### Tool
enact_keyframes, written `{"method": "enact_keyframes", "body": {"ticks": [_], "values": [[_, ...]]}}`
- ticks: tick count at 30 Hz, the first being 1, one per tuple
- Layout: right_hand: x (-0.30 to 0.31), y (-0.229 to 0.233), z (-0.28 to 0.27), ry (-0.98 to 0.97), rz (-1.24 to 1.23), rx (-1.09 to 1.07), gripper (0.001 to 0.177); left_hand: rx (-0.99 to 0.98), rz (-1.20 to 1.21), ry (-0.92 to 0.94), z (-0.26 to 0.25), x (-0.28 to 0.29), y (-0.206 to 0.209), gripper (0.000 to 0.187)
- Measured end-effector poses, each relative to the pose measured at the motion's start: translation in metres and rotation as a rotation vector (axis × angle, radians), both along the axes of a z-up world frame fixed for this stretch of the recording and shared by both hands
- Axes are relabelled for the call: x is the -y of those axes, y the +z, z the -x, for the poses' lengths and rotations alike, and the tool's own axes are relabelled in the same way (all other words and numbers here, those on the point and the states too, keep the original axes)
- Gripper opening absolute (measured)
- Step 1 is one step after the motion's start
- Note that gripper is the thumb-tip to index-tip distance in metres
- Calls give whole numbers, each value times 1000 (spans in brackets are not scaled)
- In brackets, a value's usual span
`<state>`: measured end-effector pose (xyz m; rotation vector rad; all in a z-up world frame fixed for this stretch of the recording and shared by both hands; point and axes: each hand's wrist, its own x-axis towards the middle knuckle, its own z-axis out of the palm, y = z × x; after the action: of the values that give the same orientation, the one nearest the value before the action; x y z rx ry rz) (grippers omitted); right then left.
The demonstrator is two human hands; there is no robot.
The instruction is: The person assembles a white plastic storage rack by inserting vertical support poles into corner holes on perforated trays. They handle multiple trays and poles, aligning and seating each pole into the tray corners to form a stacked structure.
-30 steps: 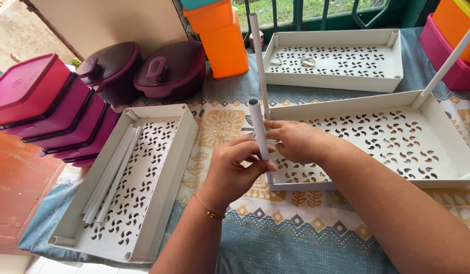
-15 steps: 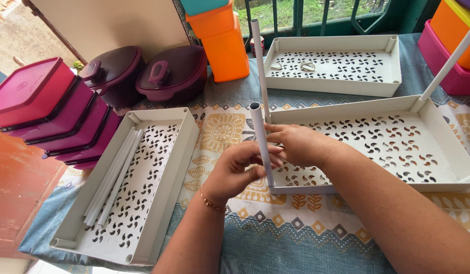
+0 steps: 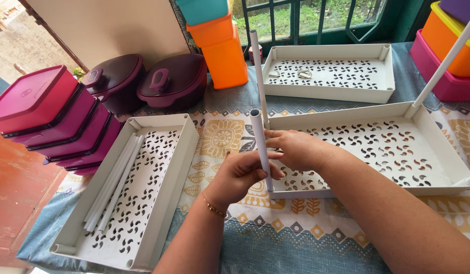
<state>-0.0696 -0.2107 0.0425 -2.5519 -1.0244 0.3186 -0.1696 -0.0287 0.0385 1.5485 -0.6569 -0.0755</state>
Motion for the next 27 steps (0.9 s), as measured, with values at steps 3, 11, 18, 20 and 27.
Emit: {"method": "enact_keyframes", "body": {"ticks": [3, 11, 18, 20, 27], "values": [[0, -4, -2, 12, -3, 6, 54, 308, -126, 154, 9, 3, 3, 40], [4, -11, -6, 26, -68, 27, 51, 181, -178, 266, 3, 6, -6, 22], [0, -5, -3, -9, -3, 16, 62, 232, -139, 196, 9, 6, 0, 34], [2, -6, -2, 12, -63, 46, 49, 318, -202, 283, 12, 8, -2, 33], [3, -8, -3, 12, -62, 30, 50, 151, -126, 275, 8, 12, -12, 21]]}}
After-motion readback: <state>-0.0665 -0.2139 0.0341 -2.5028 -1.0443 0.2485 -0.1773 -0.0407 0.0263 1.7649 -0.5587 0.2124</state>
